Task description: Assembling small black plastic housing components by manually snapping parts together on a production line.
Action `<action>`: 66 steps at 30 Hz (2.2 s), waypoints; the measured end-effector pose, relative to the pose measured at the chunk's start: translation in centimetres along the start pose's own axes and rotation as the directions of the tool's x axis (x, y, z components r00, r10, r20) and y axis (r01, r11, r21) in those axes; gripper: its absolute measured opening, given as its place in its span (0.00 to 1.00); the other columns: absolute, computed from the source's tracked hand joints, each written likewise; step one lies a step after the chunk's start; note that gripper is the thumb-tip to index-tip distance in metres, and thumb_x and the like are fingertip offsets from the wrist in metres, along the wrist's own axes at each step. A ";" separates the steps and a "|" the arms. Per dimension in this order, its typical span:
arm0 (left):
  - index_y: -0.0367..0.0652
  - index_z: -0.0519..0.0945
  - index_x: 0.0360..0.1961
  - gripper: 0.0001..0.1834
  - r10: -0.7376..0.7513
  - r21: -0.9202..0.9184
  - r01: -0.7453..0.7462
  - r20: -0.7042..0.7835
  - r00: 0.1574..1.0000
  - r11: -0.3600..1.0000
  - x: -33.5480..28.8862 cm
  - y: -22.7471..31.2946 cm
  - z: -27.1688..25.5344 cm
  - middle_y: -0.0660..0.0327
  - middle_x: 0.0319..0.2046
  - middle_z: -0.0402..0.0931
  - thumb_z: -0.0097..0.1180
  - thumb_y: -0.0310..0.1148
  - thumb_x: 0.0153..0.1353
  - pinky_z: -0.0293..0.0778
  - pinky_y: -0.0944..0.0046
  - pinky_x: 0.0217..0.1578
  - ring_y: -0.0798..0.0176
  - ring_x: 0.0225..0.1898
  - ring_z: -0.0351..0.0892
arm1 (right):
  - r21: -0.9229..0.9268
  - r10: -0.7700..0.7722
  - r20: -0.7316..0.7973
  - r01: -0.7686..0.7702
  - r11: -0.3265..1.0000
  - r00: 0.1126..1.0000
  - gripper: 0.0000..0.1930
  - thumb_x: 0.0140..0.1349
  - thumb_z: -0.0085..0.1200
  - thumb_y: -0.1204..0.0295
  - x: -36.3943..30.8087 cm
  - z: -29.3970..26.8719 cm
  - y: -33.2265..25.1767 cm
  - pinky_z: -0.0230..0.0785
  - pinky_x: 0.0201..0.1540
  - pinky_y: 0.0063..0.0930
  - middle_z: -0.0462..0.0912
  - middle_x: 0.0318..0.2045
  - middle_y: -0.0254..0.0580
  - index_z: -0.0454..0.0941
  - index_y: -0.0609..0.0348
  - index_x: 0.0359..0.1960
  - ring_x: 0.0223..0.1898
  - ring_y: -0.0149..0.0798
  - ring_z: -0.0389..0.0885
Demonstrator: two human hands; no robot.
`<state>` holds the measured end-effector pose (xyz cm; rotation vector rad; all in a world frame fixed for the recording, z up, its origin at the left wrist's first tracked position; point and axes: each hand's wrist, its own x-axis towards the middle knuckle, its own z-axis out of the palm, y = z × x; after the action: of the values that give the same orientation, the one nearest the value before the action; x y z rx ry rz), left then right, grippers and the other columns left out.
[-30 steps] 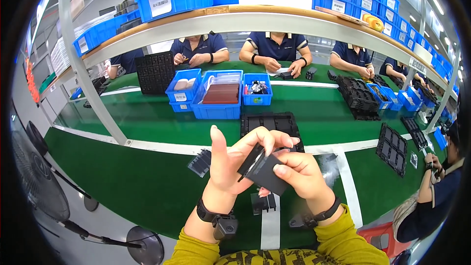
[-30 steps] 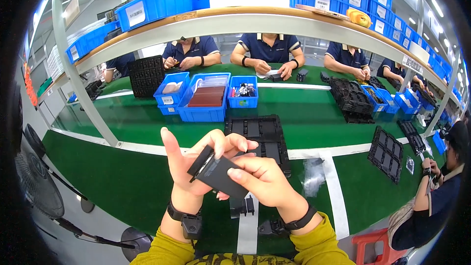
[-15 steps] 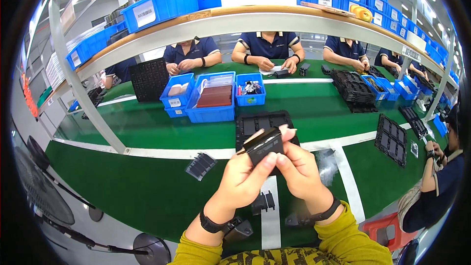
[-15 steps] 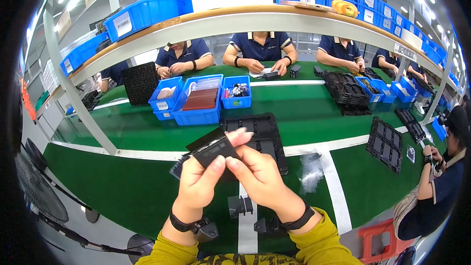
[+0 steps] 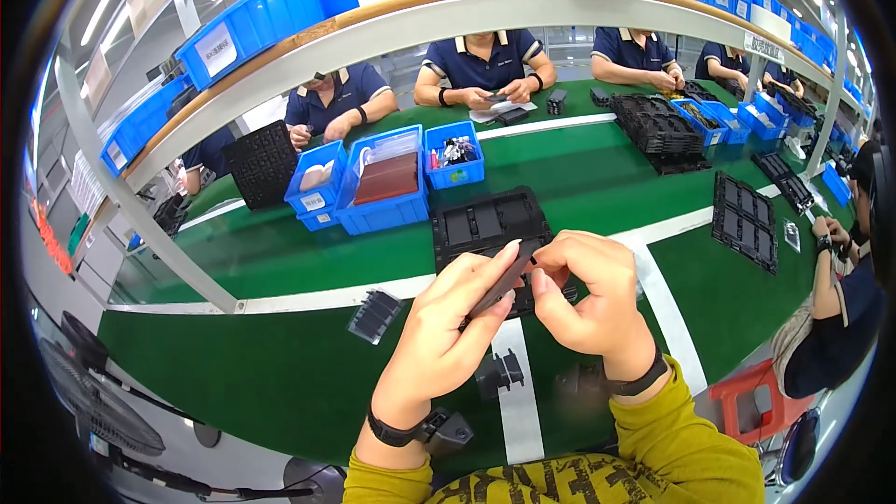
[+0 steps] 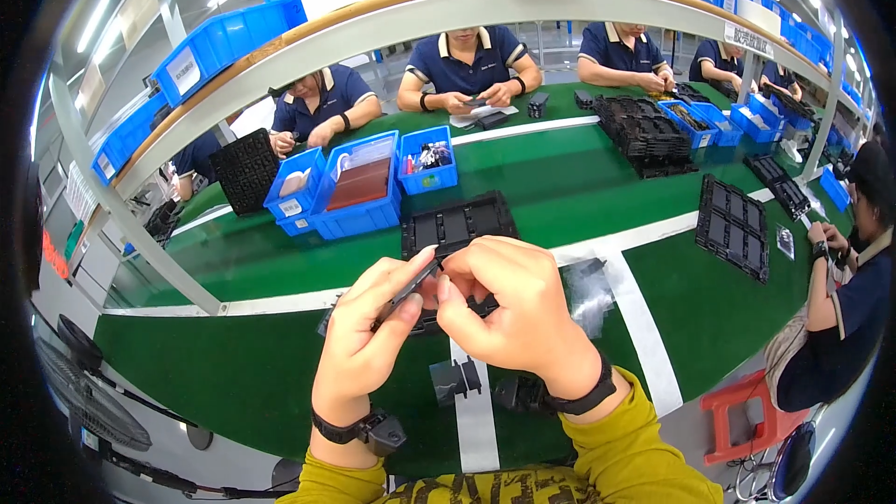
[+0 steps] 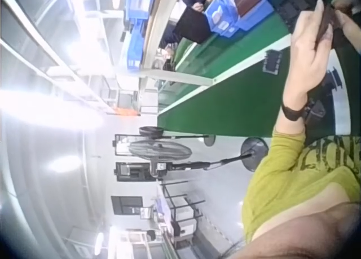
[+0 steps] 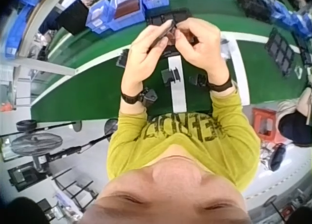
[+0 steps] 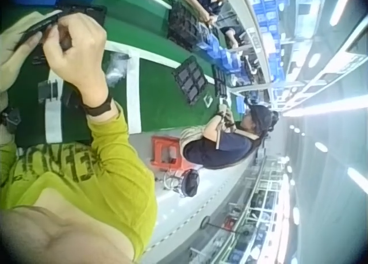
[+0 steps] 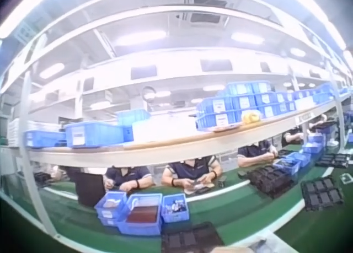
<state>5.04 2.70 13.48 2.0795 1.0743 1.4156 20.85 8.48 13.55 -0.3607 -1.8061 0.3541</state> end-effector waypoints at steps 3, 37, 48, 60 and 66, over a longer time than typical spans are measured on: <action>0.38 0.70 0.55 0.23 0.005 0.014 -0.005 0.007 1.000 1.000 0.1 0.2 0.0 0.57 0.35 0.72 0.50 0.18 0.55 0.69 0.69 0.36 0.64 0.34 0.73 | 0.000 0.020 -0.022 -0.020 1.000 1.000 0.04 0.42 0.54 0.80 0.1 0.0 -0.1 0.59 0.17 0.25 0.70 0.12 0.36 0.71 0.61 0.18 0.13 0.34 0.67; 0.32 0.50 0.64 0.41 0.137 0.428 -0.067 -0.135 0.981 0.901 0.3 -1.7 2.0 0.48 0.40 0.63 0.50 0.14 0.48 0.68 0.59 0.41 0.50 0.40 0.68 | 0.079 0.155 0.097 -0.163 0.983 0.983 0.04 0.47 0.54 0.77 -0.1 -0.4 -0.6 0.63 0.21 0.23 0.73 0.17 0.38 0.73 0.63 0.26 0.18 0.32 0.71; 0.24 0.44 0.63 0.46 0.177 0.628 -0.003 -0.214 0.961 0.778 0.1 -1.8 2.7 0.46 0.40 0.61 0.53 0.14 0.42 0.63 0.53 0.46 0.47 0.42 0.65 | 0.099 0.224 0.107 -0.234 0.967 0.969 0.04 0.48 0.56 0.78 -0.3 -0.7 -0.6 0.63 0.21 0.21 0.74 0.17 0.38 0.73 0.64 0.23 0.18 0.30 0.72; 0.32 0.46 0.65 0.42 0.073 0.454 -0.009 -0.125 0.989 0.891 0.2 -1.6 2.3 0.46 0.43 0.60 0.41 0.10 0.45 0.63 0.60 0.49 0.48 0.44 0.66 | 0.171 0.206 0.164 -0.233 0.957 0.965 0.02 0.51 0.53 0.80 0.0 -1.1 -0.7 0.65 0.21 0.23 0.75 0.17 0.43 0.74 0.67 0.25 0.19 0.34 0.75; 0.26 0.44 0.63 0.43 0.081 0.386 -0.086 0.029 0.996 0.918 0.1 -1.8 1.8 0.45 0.40 0.60 0.43 0.10 0.43 0.64 0.58 0.47 0.46 0.41 0.64 | 0.133 0.134 0.165 -0.156 0.979 0.977 0.03 0.50 0.53 0.81 0.0 -1.2 -1.2 0.64 0.20 0.26 0.73 0.16 0.43 0.72 0.66 0.22 0.17 0.38 0.73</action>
<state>6.08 4.06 11.61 2.4294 1.3668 1.3080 21.89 7.45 14.37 -0.3717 -1.8975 0.6288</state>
